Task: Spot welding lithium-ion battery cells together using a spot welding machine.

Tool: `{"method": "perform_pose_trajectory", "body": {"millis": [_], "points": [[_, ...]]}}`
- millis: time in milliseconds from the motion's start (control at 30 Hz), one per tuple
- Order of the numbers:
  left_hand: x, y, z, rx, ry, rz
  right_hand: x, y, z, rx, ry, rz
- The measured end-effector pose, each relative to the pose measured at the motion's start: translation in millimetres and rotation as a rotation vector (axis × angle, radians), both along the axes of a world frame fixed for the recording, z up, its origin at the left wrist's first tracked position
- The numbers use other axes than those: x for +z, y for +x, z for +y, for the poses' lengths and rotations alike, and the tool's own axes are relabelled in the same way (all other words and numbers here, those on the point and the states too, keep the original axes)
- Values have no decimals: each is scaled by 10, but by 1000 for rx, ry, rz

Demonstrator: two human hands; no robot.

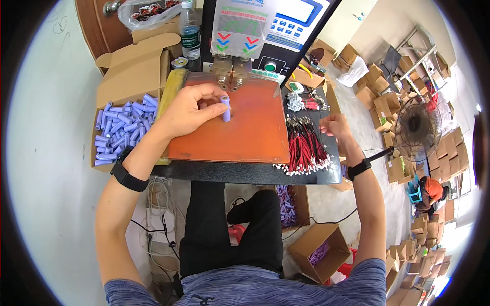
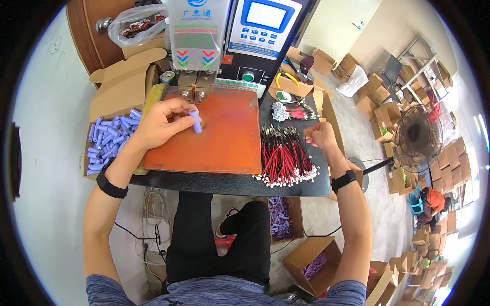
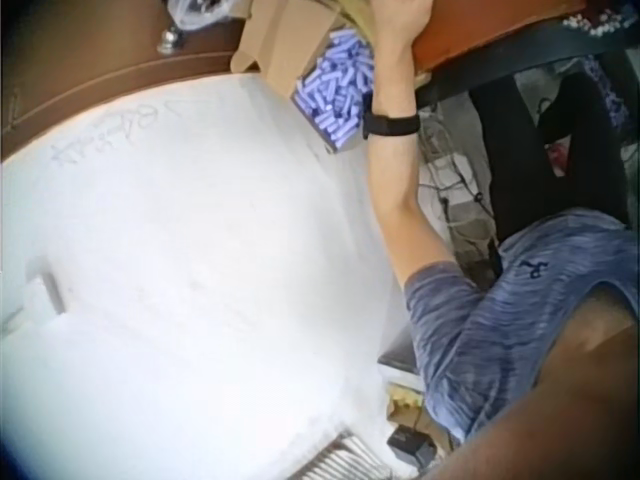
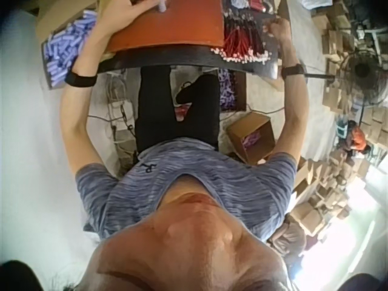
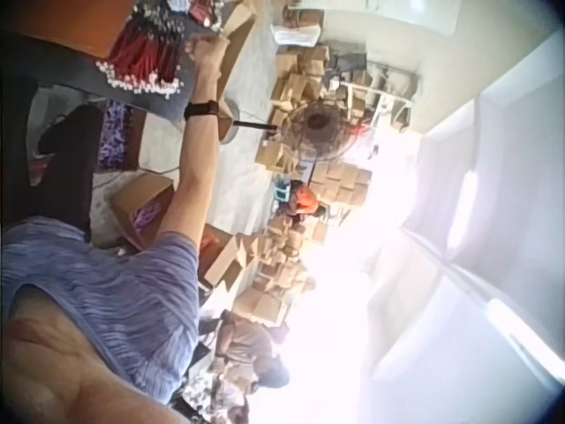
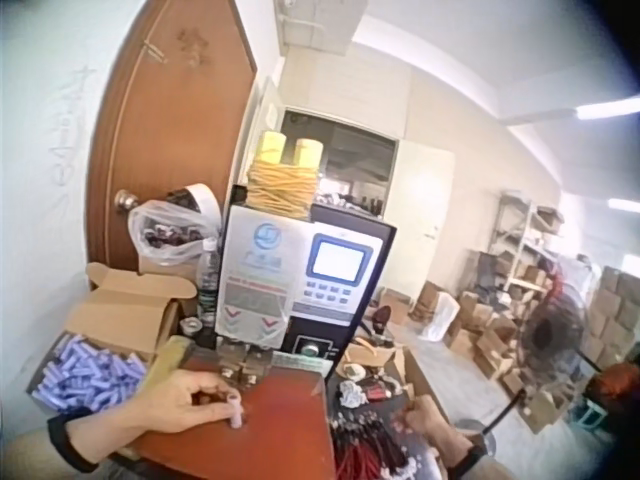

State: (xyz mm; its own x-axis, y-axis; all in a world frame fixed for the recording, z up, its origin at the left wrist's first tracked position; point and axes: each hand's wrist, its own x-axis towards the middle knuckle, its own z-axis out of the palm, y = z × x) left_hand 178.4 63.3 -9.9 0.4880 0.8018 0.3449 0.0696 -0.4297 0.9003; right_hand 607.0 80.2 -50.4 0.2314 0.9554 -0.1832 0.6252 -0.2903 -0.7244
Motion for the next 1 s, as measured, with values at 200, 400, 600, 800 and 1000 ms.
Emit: {"method": "perform_pose_trajectory", "body": {"millis": [200, 400, 600, 800, 1000], "points": [[-41, 2, 18, -32, -18, -57, 89, -80, 82, -8, -77, -59], [23, -40, 9, -43, -59, 56, -4, -39, -14, 62, -53, -171], [-17, 13, 9, -55, -17, -39, 186, 13, -121, 114, -183, -274], [35, -61, 5, -53, -77, 42, 240, -32, -312, 138, -284, -4], [49, 13, 7, -42, -26, 61, 400, 514, -305, 285, 105, -373]]}}
